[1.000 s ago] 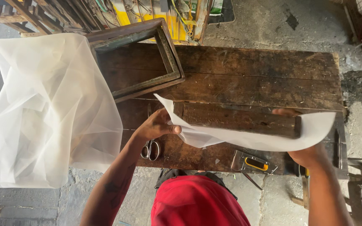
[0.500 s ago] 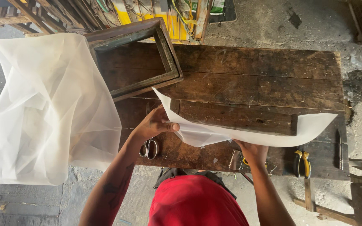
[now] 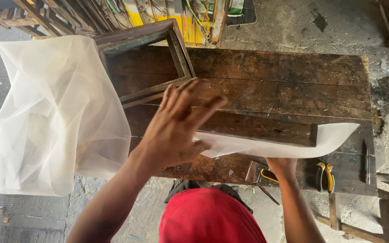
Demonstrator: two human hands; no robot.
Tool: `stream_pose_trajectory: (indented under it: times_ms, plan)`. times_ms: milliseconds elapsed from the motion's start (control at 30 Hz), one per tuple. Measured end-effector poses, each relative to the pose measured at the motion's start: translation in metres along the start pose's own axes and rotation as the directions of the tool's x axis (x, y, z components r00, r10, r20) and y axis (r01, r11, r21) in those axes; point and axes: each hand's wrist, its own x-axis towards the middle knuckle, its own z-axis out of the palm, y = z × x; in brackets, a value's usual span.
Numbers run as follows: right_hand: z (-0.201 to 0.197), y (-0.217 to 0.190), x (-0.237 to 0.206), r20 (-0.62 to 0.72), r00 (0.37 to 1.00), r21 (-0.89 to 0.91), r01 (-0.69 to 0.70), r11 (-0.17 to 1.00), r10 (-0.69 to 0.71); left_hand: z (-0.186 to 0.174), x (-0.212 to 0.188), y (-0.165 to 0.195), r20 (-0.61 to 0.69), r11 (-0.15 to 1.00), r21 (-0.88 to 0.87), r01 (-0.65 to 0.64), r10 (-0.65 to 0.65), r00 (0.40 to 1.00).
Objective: The person folds a white translucent fabric strip on a wooden workbench and uses a handheld stapler to attach it to a wooden frame. The person repeatedly folds the fabric and staples it along the edge.
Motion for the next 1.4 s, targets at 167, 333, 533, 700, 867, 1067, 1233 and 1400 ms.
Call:
stream_pose_trajectory:
  times_ms: [167,333,533,700,867,1067,1233,1400]
  plan:
    - [-0.020,-0.028,0.004,0.082,0.985,0.238,-0.168,0.957,0.152,0.027,0.020,0.014,0.114,0.987,0.114,-0.114,0.101,0.988]
    - [-0.090,-0.054,0.004,0.120,0.965,0.728,-0.245,0.640,0.233,0.048,0.030,0.005,0.154,0.990,-0.080,-0.117,0.128,0.980]
    - [-0.207,-0.094,0.017,-0.321,0.883,0.296,0.438,0.849,-0.344,0.042,0.028,-0.003,0.078,0.991,-0.117,-0.065,0.074,0.994]
    - [-0.207,-0.134,0.051,0.040,0.870,-0.274,0.482,0.832,-0.491,0.032,0.032,-0.007,0.112,0.974,-0.222,-0.034,0.060,0.992]
    - [-0.188,-0.155,0.067,0.301,0.873,-0.252,0.460,0.852,-0.383,0.029,0.037,-0.011,0.140,0.968,-0.249,0.011,0.024,0.990]
    - [-0.179,-0.161,0.080,0.459,0.868,-0.199,0.306,0.931,-0.188,0.027,0.041,-0.012,0.132,0.981,-0.195,0.000,0.026,0.991]
    - [-0.179,-0.167,0.080,0.359,0.882,-0.080,0.354,0.932,-0.305,0.029,0.045,-0.004,0.095,0.992,-0.115,-0.059,0.070,0.993]
    - [-0.180,-0.171,0.079,0.419,0.893,-0.143,0.242,0.960,-0.163,0.042,0.062,0.021,0.037,0.996,0.055,-0.073,0.071,0.997]
